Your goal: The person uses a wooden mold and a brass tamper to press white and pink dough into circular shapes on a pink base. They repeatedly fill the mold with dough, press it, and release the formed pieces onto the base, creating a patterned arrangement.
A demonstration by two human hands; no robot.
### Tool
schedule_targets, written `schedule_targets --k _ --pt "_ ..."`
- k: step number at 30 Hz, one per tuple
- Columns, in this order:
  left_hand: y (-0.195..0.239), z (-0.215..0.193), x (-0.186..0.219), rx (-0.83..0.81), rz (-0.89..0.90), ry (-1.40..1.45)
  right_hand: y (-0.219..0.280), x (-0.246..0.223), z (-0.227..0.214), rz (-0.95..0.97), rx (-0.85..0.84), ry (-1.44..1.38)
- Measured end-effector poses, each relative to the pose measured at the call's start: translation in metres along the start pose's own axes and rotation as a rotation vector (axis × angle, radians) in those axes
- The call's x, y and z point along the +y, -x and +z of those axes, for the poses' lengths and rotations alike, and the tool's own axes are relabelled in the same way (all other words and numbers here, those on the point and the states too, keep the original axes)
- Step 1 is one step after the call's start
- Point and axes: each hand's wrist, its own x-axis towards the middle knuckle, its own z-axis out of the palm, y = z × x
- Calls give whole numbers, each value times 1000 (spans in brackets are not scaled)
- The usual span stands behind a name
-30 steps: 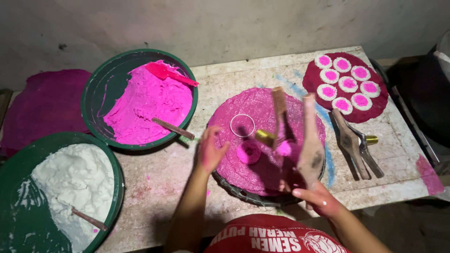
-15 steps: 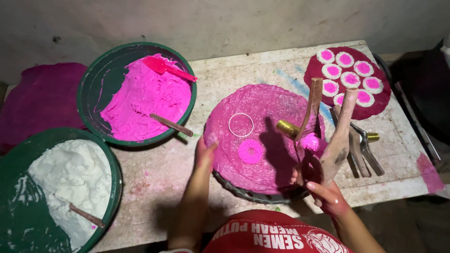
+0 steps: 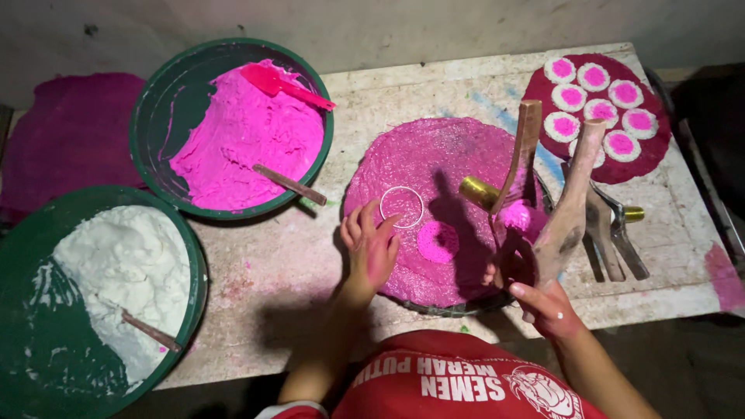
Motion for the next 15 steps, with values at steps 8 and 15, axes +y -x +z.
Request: schedule_targets --k 8,15 --pt "1 17 0 -81 24 -25 8 1 -3 -75 15 5" --pt "5 22 -13 -132 -13 19 9 -5 1 35 83 31"
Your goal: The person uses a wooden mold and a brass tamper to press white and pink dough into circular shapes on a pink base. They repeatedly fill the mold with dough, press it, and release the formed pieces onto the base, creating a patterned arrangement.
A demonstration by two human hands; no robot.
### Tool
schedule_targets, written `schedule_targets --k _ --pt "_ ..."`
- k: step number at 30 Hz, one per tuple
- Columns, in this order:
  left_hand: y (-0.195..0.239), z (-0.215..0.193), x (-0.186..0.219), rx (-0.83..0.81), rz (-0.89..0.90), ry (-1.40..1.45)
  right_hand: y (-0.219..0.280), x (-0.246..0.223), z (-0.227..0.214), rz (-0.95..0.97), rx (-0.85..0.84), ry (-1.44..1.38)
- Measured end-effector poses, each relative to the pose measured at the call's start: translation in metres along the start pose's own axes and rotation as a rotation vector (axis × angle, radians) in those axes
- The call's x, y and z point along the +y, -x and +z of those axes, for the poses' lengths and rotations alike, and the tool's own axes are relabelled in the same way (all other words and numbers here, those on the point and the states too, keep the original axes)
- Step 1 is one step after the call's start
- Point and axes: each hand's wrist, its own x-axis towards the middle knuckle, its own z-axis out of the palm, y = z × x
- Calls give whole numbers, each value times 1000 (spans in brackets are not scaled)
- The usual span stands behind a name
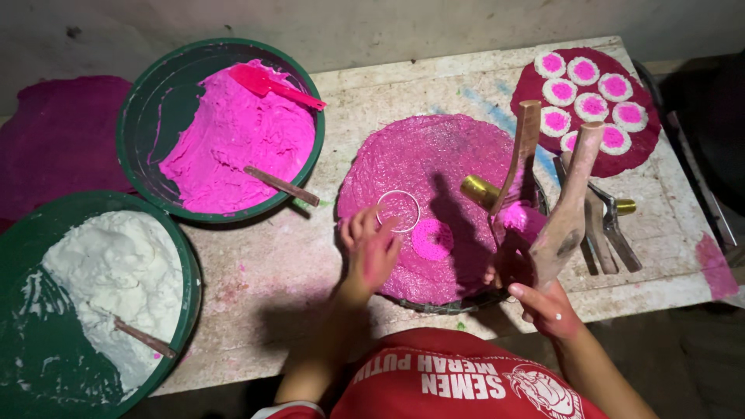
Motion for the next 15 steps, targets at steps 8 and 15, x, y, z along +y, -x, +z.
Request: schedule_targets --k 8,15 --pt "-14 19 -64 274 -497 715 -4 4 -3 -23 -62 72" --pt "32 -18 10 569 -270 -5 -25 -6 -17 -307 -298 318"
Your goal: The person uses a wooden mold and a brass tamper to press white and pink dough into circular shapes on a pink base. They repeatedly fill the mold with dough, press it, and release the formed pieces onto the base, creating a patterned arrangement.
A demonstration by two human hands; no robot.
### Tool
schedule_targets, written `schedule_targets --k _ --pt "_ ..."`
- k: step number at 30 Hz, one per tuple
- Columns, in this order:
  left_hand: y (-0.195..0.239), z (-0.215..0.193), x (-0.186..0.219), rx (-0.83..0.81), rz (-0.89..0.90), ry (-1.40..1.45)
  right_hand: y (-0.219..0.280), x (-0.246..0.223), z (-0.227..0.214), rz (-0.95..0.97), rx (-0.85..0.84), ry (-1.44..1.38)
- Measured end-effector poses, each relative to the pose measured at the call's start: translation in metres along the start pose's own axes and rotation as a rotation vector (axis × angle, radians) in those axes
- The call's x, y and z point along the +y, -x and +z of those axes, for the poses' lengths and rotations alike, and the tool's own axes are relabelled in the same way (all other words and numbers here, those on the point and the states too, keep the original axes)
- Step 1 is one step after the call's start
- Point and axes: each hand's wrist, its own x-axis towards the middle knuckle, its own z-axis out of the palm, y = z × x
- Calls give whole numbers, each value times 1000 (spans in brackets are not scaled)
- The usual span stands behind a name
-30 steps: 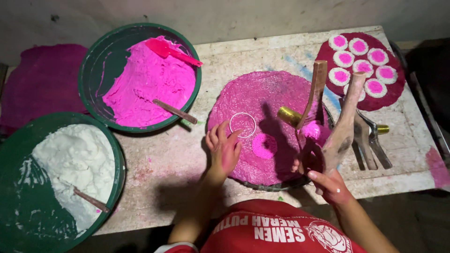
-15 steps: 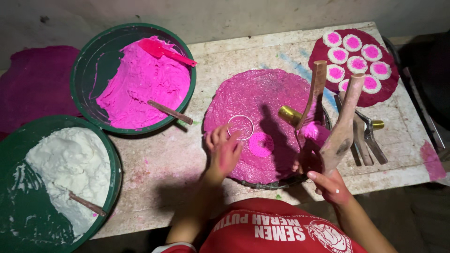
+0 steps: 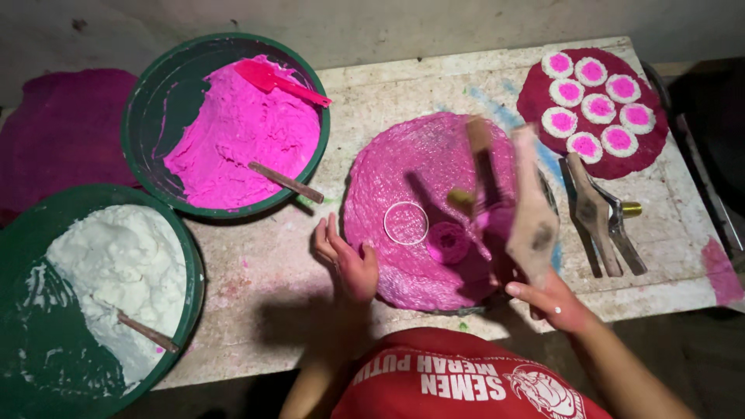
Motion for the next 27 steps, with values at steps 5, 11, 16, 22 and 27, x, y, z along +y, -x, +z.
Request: schedule_targets --k 5,11,16,22,27 --pt "-72 -9 46 -634 -315 1824 -33 -3 -10 202 -539 -217" --pt "-109 13 66 -985 -129 2553 -81 -56 -21 635 -704 -230" --pt "-111 57 54 -615 -272 2461 -129 -94 -41 832 -644 136" --pt "-114 98 18 -462 -371 2611 -156 -99 -18 904 -504 303" --pt "-120 104 -11 -482 -327 2695 -164 -92 11 723 -531 510"
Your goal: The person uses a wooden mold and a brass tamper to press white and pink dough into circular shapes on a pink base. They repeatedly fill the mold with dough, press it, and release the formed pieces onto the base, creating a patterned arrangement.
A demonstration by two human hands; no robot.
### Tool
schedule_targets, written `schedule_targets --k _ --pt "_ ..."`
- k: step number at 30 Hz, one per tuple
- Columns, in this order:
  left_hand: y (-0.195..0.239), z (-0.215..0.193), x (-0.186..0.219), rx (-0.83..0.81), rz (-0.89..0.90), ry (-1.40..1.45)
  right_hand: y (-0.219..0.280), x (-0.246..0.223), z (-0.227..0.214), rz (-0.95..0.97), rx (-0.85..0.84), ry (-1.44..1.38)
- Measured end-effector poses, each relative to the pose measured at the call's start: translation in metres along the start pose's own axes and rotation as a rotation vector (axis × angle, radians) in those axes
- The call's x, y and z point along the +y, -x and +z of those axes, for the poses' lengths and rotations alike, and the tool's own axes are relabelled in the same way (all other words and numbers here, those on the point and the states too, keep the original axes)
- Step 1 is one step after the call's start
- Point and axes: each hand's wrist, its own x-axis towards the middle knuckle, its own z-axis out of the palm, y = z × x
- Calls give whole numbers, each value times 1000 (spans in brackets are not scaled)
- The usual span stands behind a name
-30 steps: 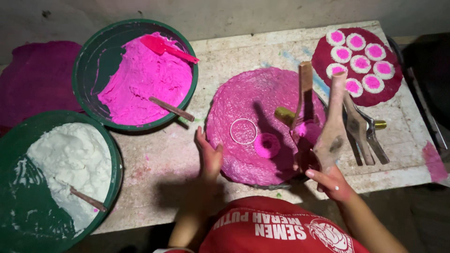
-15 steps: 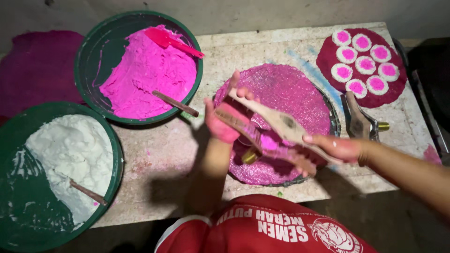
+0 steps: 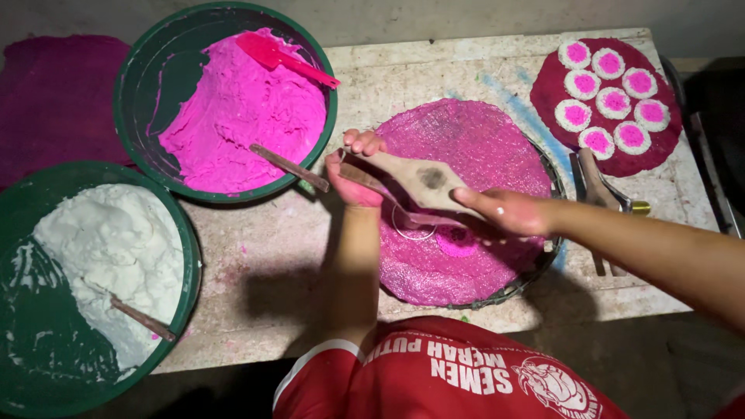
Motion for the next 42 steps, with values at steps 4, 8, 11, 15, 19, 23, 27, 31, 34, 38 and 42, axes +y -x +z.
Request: schedule_targets --k 4,8,11,15,19,23,27,31,34,38,42 --pt "4 -7 13 7 -13 -16 -5 -4 13 -178 87 75" --pt "15 -16 3 57 -1 -35 2 0 16 49 25 12" --pt "14 -23 -11 53 -1 3 8 1 9 75 49 20" --pt "4 -37 -23 51 0 11 12 1 4 50 194 112" --pt "-10 -42 -13 8 -41 23 7 -1 9 -41 294 114" --pt "-18 -33 4 -34 -74 -61 -6 0 20 -211 338 51" --pt "-15 -21 19 11 -90 -133 -18 0 31 -219 325 17" --pt "-2 -19 20 72 -66 -145 -20 3 35 -169 280 27" --pt "8 -25 7 151 -40 -156 -13 10 30 -62 157 -16" --pt "7 -37 -20 177 -5 -107 -5 20 12 69 197 71" --pt "-4 -49 -28 245 -58 -188 -5 37 -3 -57 327 34"
